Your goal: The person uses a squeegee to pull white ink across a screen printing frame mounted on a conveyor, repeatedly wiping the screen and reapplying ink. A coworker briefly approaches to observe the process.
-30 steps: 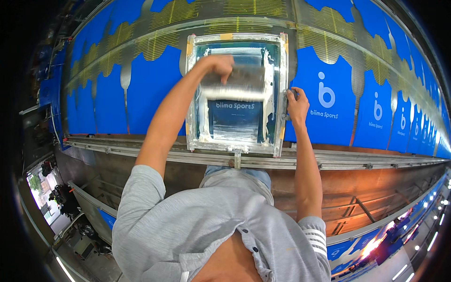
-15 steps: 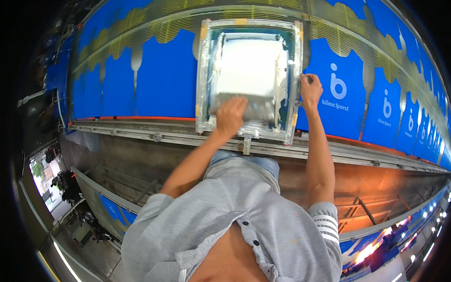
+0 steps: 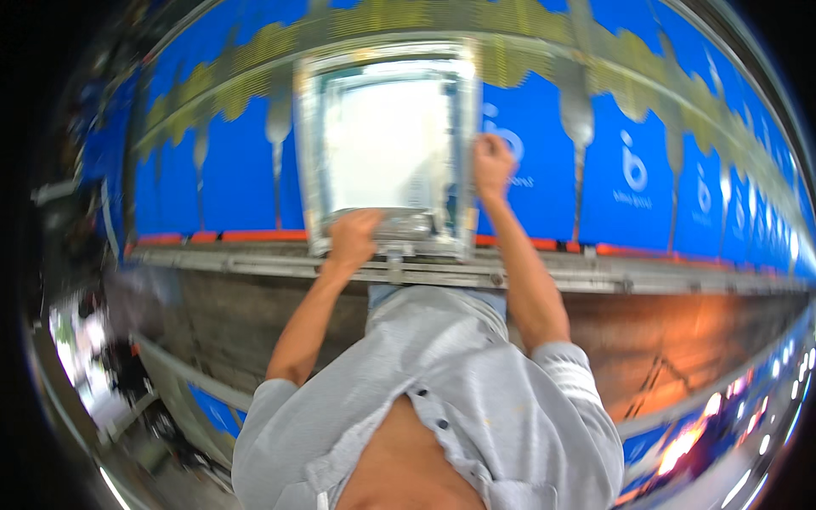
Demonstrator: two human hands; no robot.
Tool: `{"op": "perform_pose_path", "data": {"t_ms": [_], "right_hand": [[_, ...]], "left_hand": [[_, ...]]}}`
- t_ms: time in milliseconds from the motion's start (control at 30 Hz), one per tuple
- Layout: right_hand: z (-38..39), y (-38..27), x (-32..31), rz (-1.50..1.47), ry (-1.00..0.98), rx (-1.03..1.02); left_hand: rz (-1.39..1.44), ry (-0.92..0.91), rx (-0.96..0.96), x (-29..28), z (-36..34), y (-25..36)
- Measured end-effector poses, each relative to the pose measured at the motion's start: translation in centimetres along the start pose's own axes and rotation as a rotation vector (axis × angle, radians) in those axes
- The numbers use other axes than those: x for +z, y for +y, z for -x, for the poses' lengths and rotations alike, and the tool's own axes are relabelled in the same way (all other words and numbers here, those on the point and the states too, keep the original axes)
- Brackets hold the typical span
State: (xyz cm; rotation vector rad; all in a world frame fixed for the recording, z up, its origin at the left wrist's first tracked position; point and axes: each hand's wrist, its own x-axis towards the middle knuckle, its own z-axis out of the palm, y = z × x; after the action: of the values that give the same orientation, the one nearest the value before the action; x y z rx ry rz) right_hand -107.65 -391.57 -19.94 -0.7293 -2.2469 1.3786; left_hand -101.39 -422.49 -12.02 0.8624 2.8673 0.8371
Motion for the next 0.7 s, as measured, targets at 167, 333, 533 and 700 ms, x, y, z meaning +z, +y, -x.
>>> {"op": "perform_pose_path", "data": {"t_ms": [167,333,533,700], "right_hand": [[4.5,-5.4,5.0,-0.068,-0.01,0.181],[4.9,-5.4,7.8,0.025,-0.004,0.186],[4.8,-4.2,9.3,0.151,-0.003,0.165],[5.6,-7.0,9.3,0.477,-0.023,0.019]], "left_hand": [[-0.073,-0.1,-0.018,-4.1,1.5,-5.4],[-0.065,-0.2,-0.061,-4.6,1.4,-8.0],[-0.057,-0.134,-0.031,-4.7,1.6,-8.6],[-0.059,-0.009,-0.028,-4.3,3.4,-8.0]]}}
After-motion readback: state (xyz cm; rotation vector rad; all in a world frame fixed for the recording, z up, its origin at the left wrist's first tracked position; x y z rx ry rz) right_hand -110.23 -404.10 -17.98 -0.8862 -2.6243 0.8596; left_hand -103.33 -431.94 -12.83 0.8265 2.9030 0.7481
